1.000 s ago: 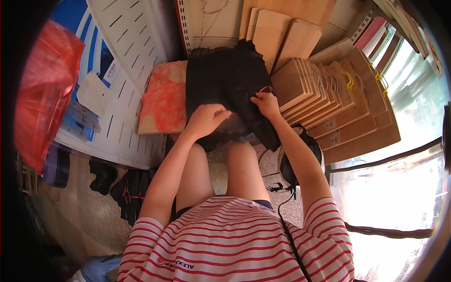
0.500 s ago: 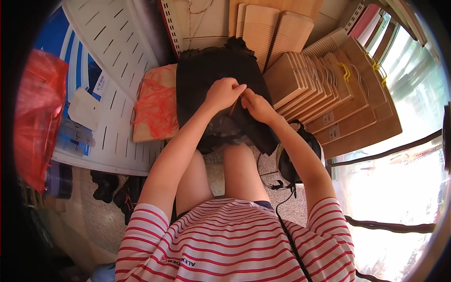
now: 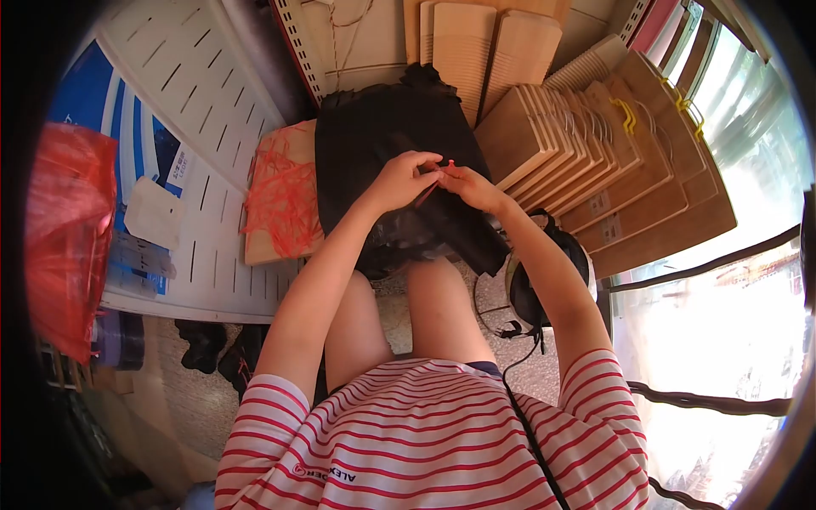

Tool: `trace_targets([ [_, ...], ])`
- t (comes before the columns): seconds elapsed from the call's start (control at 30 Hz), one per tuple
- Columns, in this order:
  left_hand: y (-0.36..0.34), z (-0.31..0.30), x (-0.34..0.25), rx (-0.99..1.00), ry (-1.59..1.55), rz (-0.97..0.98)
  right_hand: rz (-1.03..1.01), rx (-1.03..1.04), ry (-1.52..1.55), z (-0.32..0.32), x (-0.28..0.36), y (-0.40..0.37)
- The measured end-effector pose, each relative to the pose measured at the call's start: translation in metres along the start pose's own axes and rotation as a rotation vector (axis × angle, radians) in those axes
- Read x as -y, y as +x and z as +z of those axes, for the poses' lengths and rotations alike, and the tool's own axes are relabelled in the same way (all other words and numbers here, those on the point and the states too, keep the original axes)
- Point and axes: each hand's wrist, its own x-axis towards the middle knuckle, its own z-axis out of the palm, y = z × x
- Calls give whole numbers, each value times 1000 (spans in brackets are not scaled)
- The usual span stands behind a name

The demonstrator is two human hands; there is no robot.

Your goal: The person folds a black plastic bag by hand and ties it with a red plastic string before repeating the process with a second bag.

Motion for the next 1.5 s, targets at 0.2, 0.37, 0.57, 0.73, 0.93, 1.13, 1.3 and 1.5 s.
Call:
trace_targets([
  [0.2, -8, -2, 10, -222, 118, 134, 8, -16, 30, -1, 9, -2],
  [0.37, -24, 4, -13, -400, 221, 138, -37, -7, -48, -11, 11, 0],
  [0.57, -32, 17, -3, -155, 19, 316, 120, 65, 322, -20, 4, -5],
  [0.73, -16, 21, 13, -211, -222, -88, 74, 59, 304, -22, 2, -8],
  [0.93, 7, 17, 21, -10, -260, -106, -490, -354, -842, -3, 30, -12],
  [1.13, 3, 16, 19, 2, -41, -94, -471, -464, -614, 3, 26, -18],
  [1.3, -13, 16, 8, -133, 628, 228, -182, -425, -134, -4, -6, -24],
  [1.5, -18, 23, 12, -229, 663, 259, 36, -437, 322, 9, 16, -15],
])
